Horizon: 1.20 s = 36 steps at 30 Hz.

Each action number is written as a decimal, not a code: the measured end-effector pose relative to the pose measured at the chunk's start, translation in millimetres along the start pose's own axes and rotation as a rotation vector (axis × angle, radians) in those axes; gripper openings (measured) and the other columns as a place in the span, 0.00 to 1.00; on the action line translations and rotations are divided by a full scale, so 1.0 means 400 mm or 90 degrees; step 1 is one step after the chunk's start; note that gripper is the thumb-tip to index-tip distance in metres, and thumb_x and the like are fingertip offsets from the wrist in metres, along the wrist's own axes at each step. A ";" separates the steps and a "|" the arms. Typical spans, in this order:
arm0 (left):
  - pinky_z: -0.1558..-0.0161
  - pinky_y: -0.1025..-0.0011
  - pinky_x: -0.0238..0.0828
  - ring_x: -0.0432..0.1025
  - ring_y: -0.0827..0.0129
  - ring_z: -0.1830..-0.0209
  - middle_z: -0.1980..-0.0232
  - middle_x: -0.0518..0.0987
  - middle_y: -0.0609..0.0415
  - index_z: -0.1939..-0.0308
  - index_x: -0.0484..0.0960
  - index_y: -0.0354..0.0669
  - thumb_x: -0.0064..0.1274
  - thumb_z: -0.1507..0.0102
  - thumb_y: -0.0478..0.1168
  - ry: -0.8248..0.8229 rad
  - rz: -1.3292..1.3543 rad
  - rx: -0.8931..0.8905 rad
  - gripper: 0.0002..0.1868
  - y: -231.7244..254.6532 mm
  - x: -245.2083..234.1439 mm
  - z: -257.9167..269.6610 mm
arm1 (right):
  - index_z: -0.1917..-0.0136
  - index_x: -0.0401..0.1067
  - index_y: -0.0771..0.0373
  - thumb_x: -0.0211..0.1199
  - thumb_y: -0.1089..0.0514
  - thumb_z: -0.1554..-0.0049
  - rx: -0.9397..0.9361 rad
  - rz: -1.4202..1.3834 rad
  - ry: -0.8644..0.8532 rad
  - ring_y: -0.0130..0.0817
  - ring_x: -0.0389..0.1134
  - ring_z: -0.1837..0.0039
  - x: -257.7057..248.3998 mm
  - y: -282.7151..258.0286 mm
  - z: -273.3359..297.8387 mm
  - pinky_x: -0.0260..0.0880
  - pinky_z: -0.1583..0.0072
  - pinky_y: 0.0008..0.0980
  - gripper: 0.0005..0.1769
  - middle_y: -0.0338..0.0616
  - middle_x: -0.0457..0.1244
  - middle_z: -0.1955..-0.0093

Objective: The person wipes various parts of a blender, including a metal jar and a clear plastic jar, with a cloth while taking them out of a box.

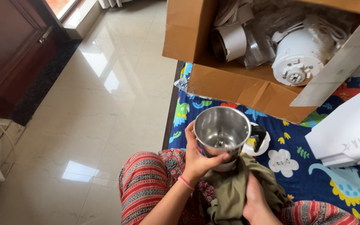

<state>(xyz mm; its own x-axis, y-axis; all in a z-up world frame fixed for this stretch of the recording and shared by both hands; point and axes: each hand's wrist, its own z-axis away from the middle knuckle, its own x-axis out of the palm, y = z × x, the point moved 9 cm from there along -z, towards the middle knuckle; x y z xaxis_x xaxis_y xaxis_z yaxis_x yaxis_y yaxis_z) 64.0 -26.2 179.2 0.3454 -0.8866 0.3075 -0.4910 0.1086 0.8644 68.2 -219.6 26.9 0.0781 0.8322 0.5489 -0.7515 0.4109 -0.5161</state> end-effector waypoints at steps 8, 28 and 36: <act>0.36 0.63 0.71 0.71 0.52 0.37 0.30 0.70 0.42 0.22 0.52 0.37 0.79 0.60 0.49 -0.083 -0.413 -0.002 0.69 -0.013 0.021 -0.001 | 0.29 0.65 0.54 0.43 0.38 0.36 -0.211 -0.009 0.106 0.42 0.66 0.34 0.026 -0.213 0.200 0.65 0.35 0.48 0.30 0.42 0.64 0.33; 0.43 0.58 0.72 0.71 0.47 0.39 0.38 0.73 0.43 0.30 0.66 0.42 0.79 0.55 0.45 -0.127 -0.564 -0.032 0.53 -0.003 -0.011 0.007 | 0.38 0.70 0.62 0.43 0.49 0.31 -0.630 0.763 0.122 0.62 0.67 0.39 -0.013 -0.338 -0.195 0.68 0.42 0.47 0.20 0.63 0.68 0.45; 0.67 0.62 0.74 0.80 0.59 0.70 0.67 0.84 0.52 0.33 0.64 0.42 0.56 0.35 0.42 -0.071 -0.485 -0.194 0.29 -0.084 -0.028 0.033 | 0.44 0.71 0.64 0.48 0.55 0.32 -0.740 0.816 0.312 0.62 0.71 0.54 0.042 -0.262 -0.030 0.68 0.56 0.51 0.14 0.61 0.67 0.60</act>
<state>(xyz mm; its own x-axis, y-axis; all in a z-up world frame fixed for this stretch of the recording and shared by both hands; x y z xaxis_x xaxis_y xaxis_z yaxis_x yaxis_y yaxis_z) 66.1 -25.5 141.4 0.4065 -0.8044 -0.4333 0.0886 -0.4373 0.8950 156.1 -244.3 82.5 0.2073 0.7439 -0.6353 0.2868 -0.6671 -0.6875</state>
